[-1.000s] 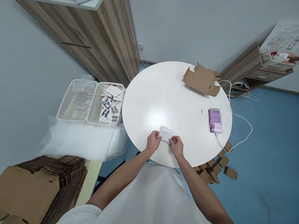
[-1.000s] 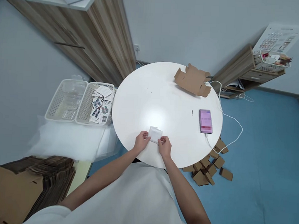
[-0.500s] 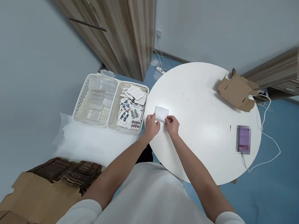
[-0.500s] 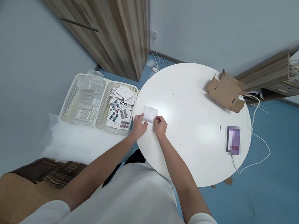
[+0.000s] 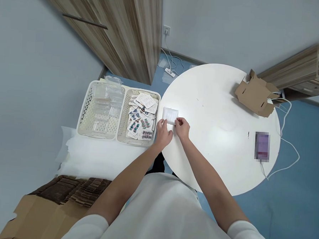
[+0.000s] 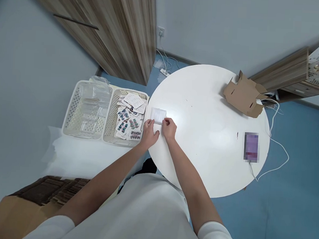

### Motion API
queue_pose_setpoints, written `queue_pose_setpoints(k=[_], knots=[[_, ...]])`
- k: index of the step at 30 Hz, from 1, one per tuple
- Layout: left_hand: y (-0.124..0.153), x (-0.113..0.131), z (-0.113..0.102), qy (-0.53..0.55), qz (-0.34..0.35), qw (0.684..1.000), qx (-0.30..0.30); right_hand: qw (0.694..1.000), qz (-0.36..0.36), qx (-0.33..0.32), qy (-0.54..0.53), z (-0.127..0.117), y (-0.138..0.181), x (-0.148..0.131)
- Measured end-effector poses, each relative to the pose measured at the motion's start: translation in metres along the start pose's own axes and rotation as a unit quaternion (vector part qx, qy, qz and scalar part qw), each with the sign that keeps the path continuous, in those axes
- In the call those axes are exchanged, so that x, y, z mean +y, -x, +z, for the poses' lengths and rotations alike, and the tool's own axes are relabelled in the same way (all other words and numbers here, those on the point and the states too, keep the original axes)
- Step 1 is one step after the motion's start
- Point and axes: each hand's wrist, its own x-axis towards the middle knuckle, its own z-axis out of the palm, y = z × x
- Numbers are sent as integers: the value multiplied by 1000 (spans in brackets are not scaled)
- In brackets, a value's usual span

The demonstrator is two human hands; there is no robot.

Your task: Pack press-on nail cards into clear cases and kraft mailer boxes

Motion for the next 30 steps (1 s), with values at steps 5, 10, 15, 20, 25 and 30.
queue_pose_setpoints(k=[5, 10, 15, 20, 25, 30], knots=[[1, 1, -1, 1, 7, 1000, 11, 1000, -19, 19, 11, -4, 6, -1], [12, 3, -3, 2, 1, 1000, 16, 1000, -20, 12, 9, -15, 19, 3], [35, 8, -1, 3, -15, 1000, 23, 1000, -20, -24, 4, -42, 46, 15], [70, 19, 0, -13, -2, 999, 32, 998, -35, -56, 2, -81, 84, 38], [122, 26, -4, -7, -36, 999, 14, 994, -37, -101, -29, -110, 118, 66], [183, 31, -15, 53, -98, 993, -28, 981, -52, -182, -32, -106, 142, 80]])
